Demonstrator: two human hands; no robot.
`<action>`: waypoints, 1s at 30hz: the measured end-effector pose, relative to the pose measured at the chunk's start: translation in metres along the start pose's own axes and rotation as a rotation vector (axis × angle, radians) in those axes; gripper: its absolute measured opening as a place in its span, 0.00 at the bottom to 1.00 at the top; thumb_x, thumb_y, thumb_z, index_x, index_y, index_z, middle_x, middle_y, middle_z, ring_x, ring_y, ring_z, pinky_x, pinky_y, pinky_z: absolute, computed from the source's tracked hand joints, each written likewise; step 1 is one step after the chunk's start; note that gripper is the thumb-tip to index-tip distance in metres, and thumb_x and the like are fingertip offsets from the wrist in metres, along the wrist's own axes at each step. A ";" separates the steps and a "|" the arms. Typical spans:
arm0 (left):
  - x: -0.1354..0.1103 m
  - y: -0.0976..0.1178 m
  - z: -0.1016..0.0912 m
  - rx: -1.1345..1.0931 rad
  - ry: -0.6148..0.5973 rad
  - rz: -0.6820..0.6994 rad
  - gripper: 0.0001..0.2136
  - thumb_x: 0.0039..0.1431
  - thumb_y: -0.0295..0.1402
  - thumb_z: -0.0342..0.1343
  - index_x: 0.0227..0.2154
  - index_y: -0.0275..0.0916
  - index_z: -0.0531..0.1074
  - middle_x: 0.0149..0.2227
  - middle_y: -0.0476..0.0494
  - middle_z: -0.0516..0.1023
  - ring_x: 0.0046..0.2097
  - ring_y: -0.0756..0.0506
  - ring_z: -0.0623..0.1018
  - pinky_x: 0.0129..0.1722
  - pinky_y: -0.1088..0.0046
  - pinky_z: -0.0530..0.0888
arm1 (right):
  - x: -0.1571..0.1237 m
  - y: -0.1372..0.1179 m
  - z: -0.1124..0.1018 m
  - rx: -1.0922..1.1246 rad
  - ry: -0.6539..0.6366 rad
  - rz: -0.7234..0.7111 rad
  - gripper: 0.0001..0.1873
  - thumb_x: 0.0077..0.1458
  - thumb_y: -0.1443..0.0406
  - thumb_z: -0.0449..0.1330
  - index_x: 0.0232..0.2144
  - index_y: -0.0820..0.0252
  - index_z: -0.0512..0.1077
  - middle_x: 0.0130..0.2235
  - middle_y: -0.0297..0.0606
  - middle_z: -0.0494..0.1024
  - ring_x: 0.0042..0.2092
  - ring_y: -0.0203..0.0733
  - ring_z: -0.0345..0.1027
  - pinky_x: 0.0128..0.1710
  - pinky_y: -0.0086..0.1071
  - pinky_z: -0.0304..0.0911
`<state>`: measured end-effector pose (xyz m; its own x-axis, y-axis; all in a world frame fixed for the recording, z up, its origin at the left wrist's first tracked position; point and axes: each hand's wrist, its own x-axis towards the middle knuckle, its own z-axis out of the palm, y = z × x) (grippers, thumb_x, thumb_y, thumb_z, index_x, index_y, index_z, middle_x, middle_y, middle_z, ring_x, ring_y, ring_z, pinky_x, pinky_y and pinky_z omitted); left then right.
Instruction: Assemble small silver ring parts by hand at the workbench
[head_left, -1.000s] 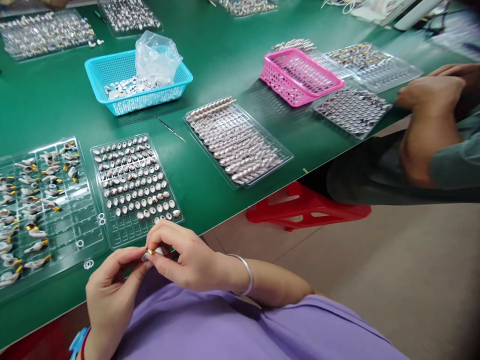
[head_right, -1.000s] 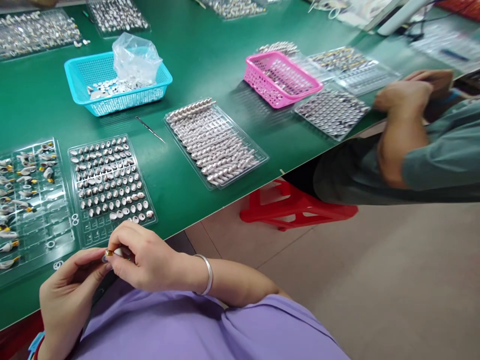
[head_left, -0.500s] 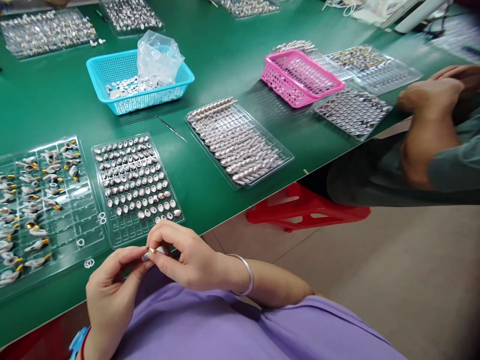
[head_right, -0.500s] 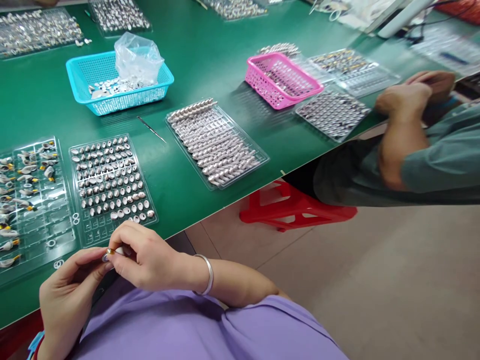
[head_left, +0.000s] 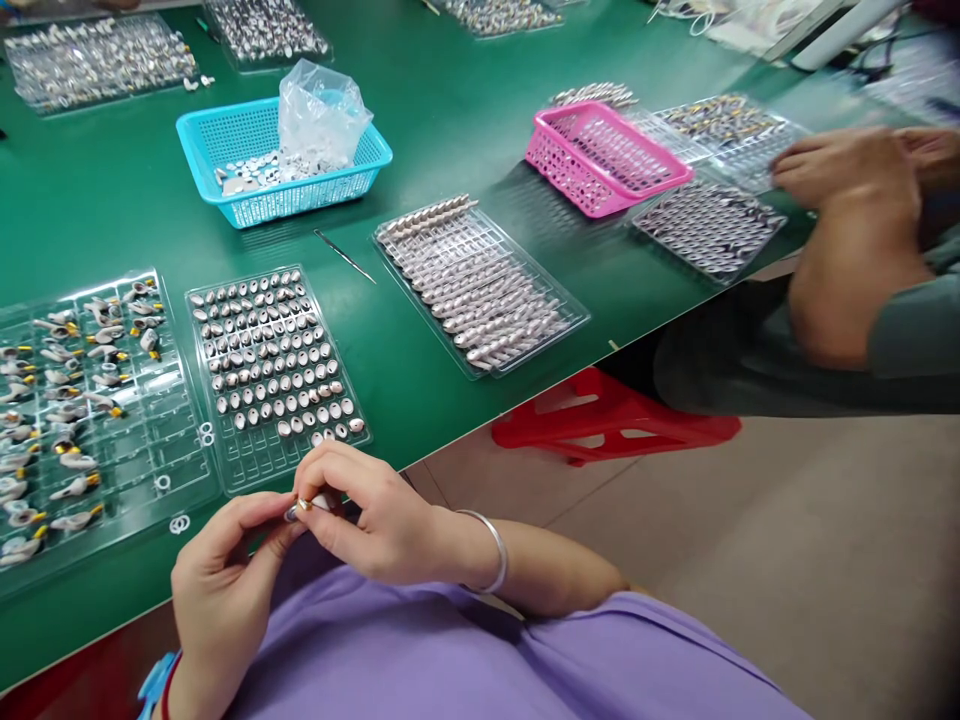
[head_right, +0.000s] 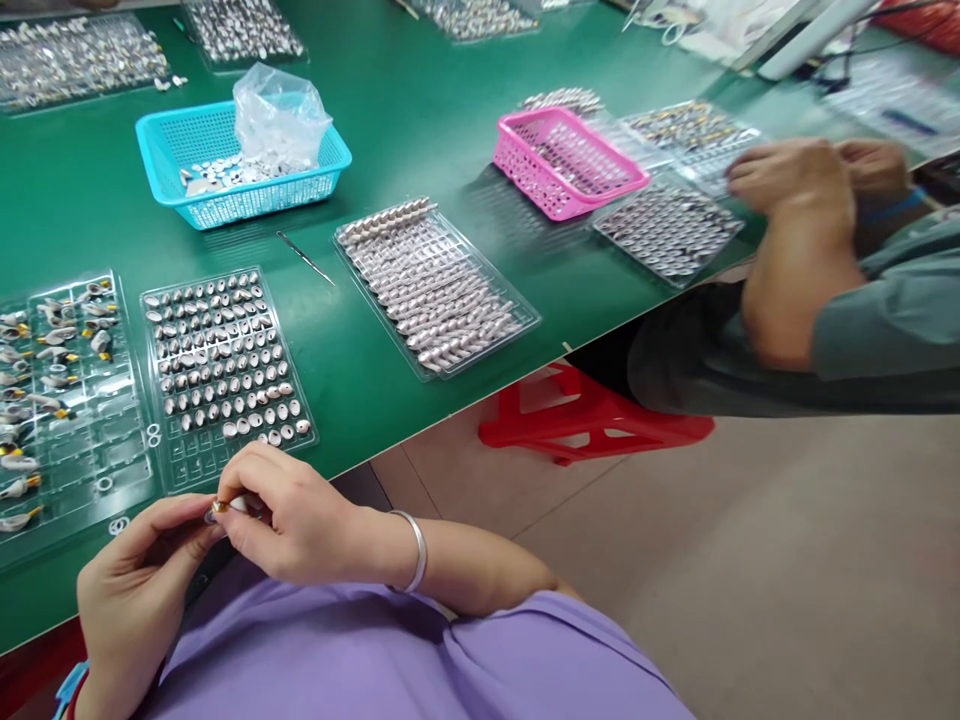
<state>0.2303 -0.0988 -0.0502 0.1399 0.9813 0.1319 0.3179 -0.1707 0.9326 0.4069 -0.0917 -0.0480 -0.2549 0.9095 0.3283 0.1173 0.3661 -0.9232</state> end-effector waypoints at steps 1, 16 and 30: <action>0.000 0.000 0.000 0.015 0.004 0.026 0.11 0.52 0.24 0.64 0.35 0.47 0.79 0.34 0.57 0.83 0.34 0.53 0.80 0.37 0.84 0.77 | 0.000 0.000 0.000 0.003 -0.003 0.006 0.04 0.57 0.71 0.54 0.31 0.59 0.61 0.33 0.37 0.68 0.32 0.35 0.60 0.32 0.29 0.61; -0.003 -0.001 -0.003 0.060 0.012 0.090 0.11 0.52 0.23 0.64 0.36 0.46 0.78 0.34 0.55 0.82 0.34 0.52 0.79 0.37 0.82 0.77 | 0.005 0.008 0.003 0.536 -0.129 0.396 0.09 0.56 0.64 0.61 0.34 0.61 0.63 0.30 0.29 0.64 0.30 0.30 0.57 0.30 0.26 0.56; 0.004 -0.004 -0.003 -0.061 -0.027 0.033 0.10 0.53 0.25 0.64 0.37 0.47 0.79 0.31 0.53 0.71 0.32 0.53 0.71 0.30 0.82 0.71 | 0.010 0.011 0.003 0.816 -0.207 0.663 0.15 0.48 0.58 0.66 0.30 0.64 0.69 0.26 0.28 0.69 0.28 0.29 0.63 0.33 0.27 0.59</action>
<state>0.2265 -0.0943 -0.0522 0.1747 0.9725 0.1543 0.2552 -0.1961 0.9468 0.4031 -0.0793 -0.0559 -0.5428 0.7995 -0.2571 -0.3656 -0.5006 -0.7847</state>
